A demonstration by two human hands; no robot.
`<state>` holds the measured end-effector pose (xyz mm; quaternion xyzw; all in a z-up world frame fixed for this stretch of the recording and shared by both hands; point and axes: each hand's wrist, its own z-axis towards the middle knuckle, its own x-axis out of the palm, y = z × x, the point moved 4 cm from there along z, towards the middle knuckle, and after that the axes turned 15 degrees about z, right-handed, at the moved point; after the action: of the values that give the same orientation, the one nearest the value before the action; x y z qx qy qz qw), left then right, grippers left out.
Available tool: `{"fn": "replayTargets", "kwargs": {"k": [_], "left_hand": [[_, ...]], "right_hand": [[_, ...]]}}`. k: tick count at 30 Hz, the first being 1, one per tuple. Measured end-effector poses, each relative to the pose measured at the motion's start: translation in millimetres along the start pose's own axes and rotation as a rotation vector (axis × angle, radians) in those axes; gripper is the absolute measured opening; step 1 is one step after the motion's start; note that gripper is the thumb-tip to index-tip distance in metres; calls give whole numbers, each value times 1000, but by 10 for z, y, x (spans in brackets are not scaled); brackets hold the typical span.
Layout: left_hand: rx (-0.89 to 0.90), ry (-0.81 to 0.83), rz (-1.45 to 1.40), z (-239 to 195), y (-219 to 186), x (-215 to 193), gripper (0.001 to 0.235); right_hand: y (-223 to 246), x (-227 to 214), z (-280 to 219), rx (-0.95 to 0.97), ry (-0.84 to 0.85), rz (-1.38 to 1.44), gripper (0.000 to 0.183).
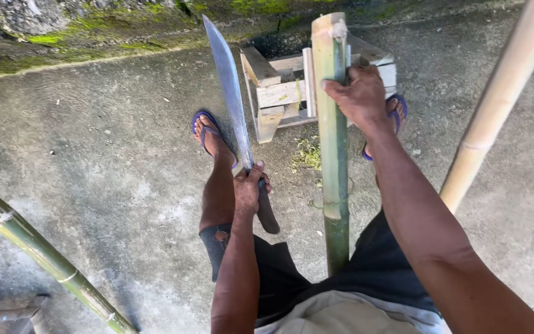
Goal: Shaping or scraping a bamboo pole using a large knife or machete.
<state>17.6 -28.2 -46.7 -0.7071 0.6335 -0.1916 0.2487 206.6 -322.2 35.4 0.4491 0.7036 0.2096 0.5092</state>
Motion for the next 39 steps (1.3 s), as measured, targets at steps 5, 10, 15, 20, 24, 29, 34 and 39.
{"fn": "replayTargets", "kwargs": {"k": [5,10,15,20,24,29,34,39], "left_hand": [[143,-19,40,-35,-211,165,33],[102,-79,126,-152,-320,225,42],[669,-217,948,-139,-920,323,49],[481,-168,1240,-94,-1752,603,69],[635,-304,1244,155,-1923,586,70],[210,-118,639,77,-1395,418,59],[160,-120,256,-26,-652,162,56],[128,-126,137,-101,-188,6,53]], "right_hand": [[-190,17,129,-176,-5,-62,55],[-84,-151,-39,-90,20,46,61],[-142,-613,58,-250,-99,179,16],[359,-1048,257,-483,-219,26,8],[-110,-831,318,15,-64,49,13],[-660,-54,-162,270,351,-160,26],[-679,-147,-359,402,127,405,17],[-132,-695,-52,372,-106,489,13]]}}
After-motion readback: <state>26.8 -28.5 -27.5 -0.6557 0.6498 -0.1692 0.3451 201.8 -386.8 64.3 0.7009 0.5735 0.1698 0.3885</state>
